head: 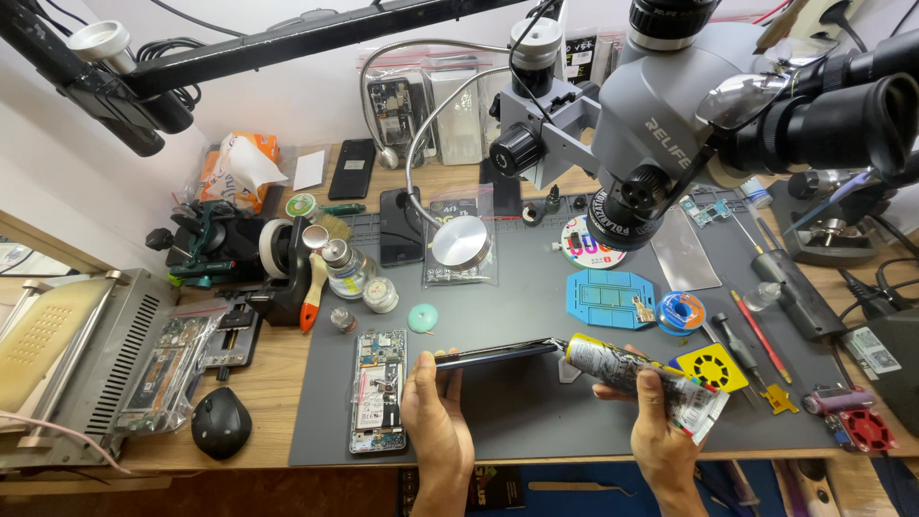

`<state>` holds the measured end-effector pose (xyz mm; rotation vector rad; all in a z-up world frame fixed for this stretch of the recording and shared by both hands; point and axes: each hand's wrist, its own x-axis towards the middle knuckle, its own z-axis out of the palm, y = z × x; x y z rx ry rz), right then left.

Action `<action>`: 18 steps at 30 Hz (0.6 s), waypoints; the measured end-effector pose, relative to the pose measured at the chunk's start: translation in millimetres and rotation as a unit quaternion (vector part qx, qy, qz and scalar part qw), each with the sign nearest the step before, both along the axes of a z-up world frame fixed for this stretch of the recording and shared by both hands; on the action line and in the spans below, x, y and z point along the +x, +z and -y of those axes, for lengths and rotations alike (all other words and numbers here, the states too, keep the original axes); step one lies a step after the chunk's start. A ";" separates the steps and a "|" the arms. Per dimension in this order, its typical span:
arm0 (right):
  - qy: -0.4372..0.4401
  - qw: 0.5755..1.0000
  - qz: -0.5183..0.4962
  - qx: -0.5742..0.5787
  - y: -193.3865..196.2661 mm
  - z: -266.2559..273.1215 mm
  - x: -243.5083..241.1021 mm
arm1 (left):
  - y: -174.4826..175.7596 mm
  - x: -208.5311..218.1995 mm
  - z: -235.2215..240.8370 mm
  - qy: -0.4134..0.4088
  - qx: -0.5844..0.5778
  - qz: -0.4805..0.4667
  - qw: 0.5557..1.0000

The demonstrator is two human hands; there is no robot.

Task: The person applies adhesive from a tube along the edges of a smartphone screen assembly. They squeeze the tube to dispense a thin line of adhesive along the top, side, and bottom edges of the device.

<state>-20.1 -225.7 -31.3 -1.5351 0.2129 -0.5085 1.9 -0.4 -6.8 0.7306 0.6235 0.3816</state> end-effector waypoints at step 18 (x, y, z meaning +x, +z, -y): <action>-0.010 1.000 0.001 -0.011 -3.1 0.9 -0.3 | 3.4 -0.6 0.9 0.000 -0.002 0.002 1.000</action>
